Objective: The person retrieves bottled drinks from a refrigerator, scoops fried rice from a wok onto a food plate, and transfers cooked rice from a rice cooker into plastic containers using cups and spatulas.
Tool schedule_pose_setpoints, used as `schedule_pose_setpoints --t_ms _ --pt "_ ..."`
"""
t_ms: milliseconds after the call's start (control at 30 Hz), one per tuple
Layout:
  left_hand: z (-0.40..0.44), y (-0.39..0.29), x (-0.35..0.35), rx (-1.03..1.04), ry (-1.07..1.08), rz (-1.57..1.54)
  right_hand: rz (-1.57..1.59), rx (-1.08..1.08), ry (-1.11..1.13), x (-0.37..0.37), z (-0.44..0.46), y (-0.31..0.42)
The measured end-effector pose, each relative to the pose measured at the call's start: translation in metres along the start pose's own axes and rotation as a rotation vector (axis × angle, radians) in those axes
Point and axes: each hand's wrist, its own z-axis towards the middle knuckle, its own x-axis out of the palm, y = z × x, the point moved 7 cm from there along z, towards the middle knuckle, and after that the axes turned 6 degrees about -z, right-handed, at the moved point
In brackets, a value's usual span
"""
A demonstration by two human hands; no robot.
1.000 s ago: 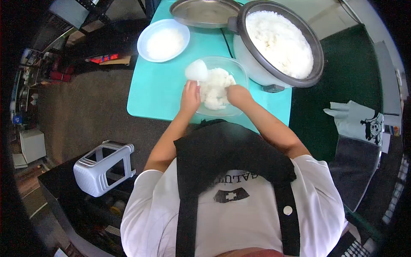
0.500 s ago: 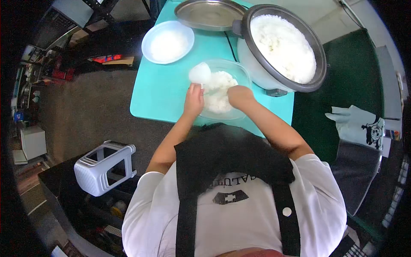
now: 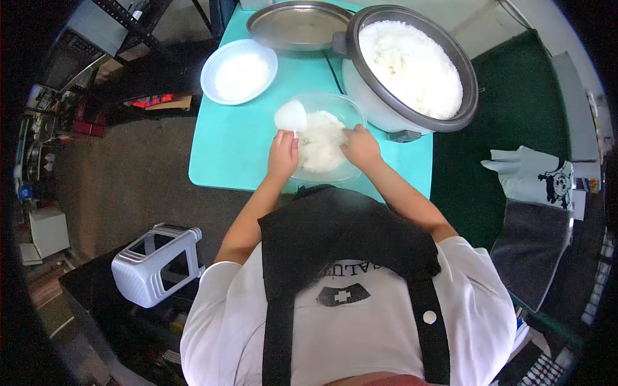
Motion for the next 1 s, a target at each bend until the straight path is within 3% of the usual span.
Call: schedule_pose_setpoints --t_ms 33,267,333,433,500,533,767,933,967,1000 --pt "-0.002 0.001 0.000 -0.006 -0.001 0.002 -0.024 -0.024 -0.224 -0.027 -0.006 0.010" --pt "0.000 0.004 0.002 -0.016 -0.013 -0.010 0.495 0.058 -0.123 -0.136 -0.012 0.027" --pt "-0.003 0.002 0.004 -0.012 -0.009 -0.021 0.705 -0.101 -0.146 -0.208 -0.021 0.053" --pt "0.002 -0.002 0.002 0.013 0.021 -0.015 0.788 -0.584 -0.321 -0.332 -0.060 0.097" --pt "0.001 -0.010 -0.001 0.012 0.006 0.000 0.844 -0.944 -0.486 -0.376 -0.091 0.113" --pt "0.002 -0.014 -0.001 0.014 -0.007 0.004 0.921 -0.829 -0.382 -0.384 -0.101 0.113" --pt "0.006 -0.028 -0.004 0.007 0.018 -0.021 1.035 -0.878 -0.356 -0.409 -0.123 0.119" --pt "-0.006 0.006 0.017 0.075 0.088 0.097 0.781 -0.753 -0.426 -0.376 -0.084 0.096" --pt "-0.007 0.015 0.024 0.117 0.156 0.212 0.832 -0.501 -0.379 -0.346 -0.064 0.082" --pt "-0.004 0.009 0.018 0.118 0.142 0.223 0.798 -0.420 -0.346 -0.305 -0.038 0.068"
